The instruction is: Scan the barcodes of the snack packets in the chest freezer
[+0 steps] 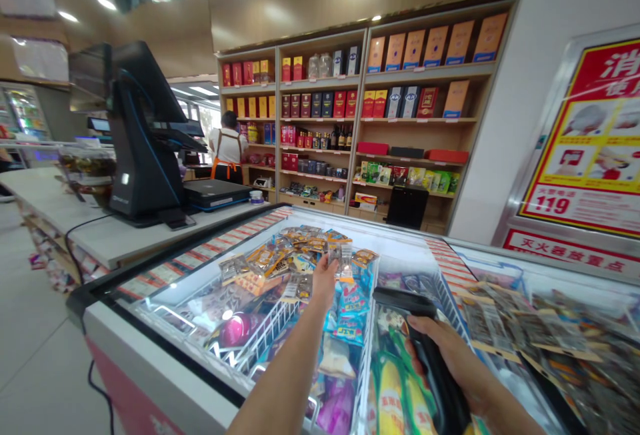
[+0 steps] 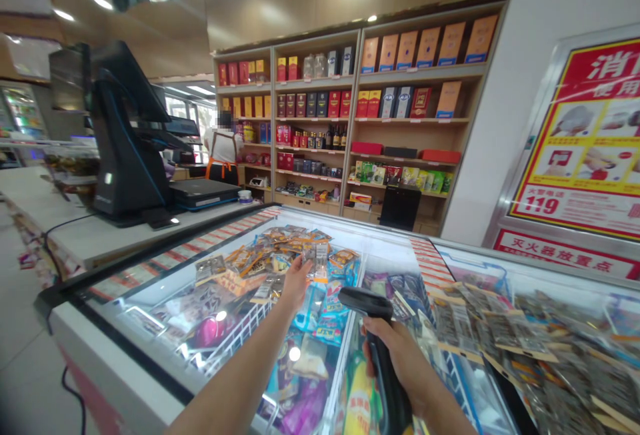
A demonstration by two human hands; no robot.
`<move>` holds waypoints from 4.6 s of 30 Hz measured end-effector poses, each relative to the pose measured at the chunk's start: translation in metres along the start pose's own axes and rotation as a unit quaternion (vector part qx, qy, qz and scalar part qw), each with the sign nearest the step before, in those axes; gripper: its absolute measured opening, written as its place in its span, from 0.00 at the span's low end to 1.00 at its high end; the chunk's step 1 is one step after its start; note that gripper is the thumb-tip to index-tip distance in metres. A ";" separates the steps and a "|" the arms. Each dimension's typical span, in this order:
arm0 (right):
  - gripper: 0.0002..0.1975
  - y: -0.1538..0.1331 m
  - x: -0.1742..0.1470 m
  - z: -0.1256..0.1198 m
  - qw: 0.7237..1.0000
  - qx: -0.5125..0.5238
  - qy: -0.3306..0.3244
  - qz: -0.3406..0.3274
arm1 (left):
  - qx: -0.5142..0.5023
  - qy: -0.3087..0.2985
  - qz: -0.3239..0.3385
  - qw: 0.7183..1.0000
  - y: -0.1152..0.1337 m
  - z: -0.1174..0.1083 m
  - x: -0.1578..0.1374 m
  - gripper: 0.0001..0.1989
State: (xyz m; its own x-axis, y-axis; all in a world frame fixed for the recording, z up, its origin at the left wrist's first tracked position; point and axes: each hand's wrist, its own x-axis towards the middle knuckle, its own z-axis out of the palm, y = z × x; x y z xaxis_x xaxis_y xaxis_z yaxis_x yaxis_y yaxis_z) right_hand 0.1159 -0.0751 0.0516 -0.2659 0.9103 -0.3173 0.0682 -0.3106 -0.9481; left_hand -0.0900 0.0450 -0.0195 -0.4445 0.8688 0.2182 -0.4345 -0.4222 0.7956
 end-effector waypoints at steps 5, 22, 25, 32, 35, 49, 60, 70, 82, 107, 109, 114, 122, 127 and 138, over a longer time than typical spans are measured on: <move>0.13 0.000 -0.001 0.000 1.000 -0.001 0.001 -0.001 | 0.012 0.004 -0.004 1.000 0.003 0.001 -0.003 0.16; 0.12 0.000 -0.004 0.003 1.000 0.004 0.000 -0.019 | 0.074 0.049 -0.044 0.995 0.015 0.007 -0.014 0.18; 0.13 0.001 -0.003 0.004 1.000 -0.010 0.003 -0.023 | 0.068 0.055 -0.031 0.996 0.017 0.008 -0.015 0.18; 0.18 -0.001 -0.005 0.005 0.996 -0.075 -0.010 -0.038 | 0.094 0.060 -0.031 0.993 0.013 0.006 -0.011 0.19; 0.18 -0.002 -0.007 0.007 0.997 -0.071 -0.011 -0.030 | 0.094 0.057 -0.010 0.994 0.010 0.005 -0.008 0.18; 0.12 -0.001 -0.006 0.005 0.999 -0.040 -0.012 -0.012 | 0.081 0.062 -0.018 0.995 0.006 0.001 -0.005 0.20; 0.11 -0.001 -0.007 0.005 1.000 -0.011 -0.010 -0.023 | 0.084 0.008 -0.016 0.996 0.015 0.007 -0.010 0.20; 0.12 0.001 -0.006 0.005 1.000 -0.025 -0.017 -0.002 | 0.074 0.008 -0.014 0.997 0.013 0.004 -0.010 0.20; 0.13 0.003 -0.008 -0.003 0.999 -0.048 -0.012 -0.022 | 0.094 -0.010 -0.007 0.995 0.009 0.004 -0.008 0.19; 0.12 0.001 -0.011 -0.002 1.000 0.009 -0.023 -0.006 | 0.103 0.010 -0.060 0.993 0.011 0.004 -0.007 0.22; 0.13 0.001 -0.012 -0.001 1.000 0.009 -0.025 -0.006 | 0.099 0.006 -0.060 0.993 0.013 0.005 -0.008 0.22; 0.14 0.003 -0.010 -0.002 1.000 -0.002 -0.026 -0.009 | 0.089 0.011 -0.064 0.994 0.015 0.006 -0.009 0.23; 0.14 0.001 -0.008 -0.003 0.999 -0.031 -0.009 0.006 | 0.092 0.015 -0.071 0.993 0.014 0.005 -0.008 0.23; 0.12 0.002 -0.009 -0.004 1.000 -0.006 -0.015 -0.007 | 0.095 0.016 -0.076 0.992 0.019 0.007 -0.012 0.23; 0.15 0.003 -0.006 -0.008 0.999 -0.036 -0.019 -0.015 | 0.078 0.010 -0.081 0.994 0.016 0.004 -0.009 0.20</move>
State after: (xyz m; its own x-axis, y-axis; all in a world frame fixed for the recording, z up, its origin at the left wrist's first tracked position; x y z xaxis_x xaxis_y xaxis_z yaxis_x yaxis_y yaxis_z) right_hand 0.1252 -0.0797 0.0504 -0.3057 0.9072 -0.2890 0.1288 -0.2613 -0.9566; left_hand -0.0893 0.0313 -0.0069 -0.3943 0.9163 0.0701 -0.3766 -0.2306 0.8972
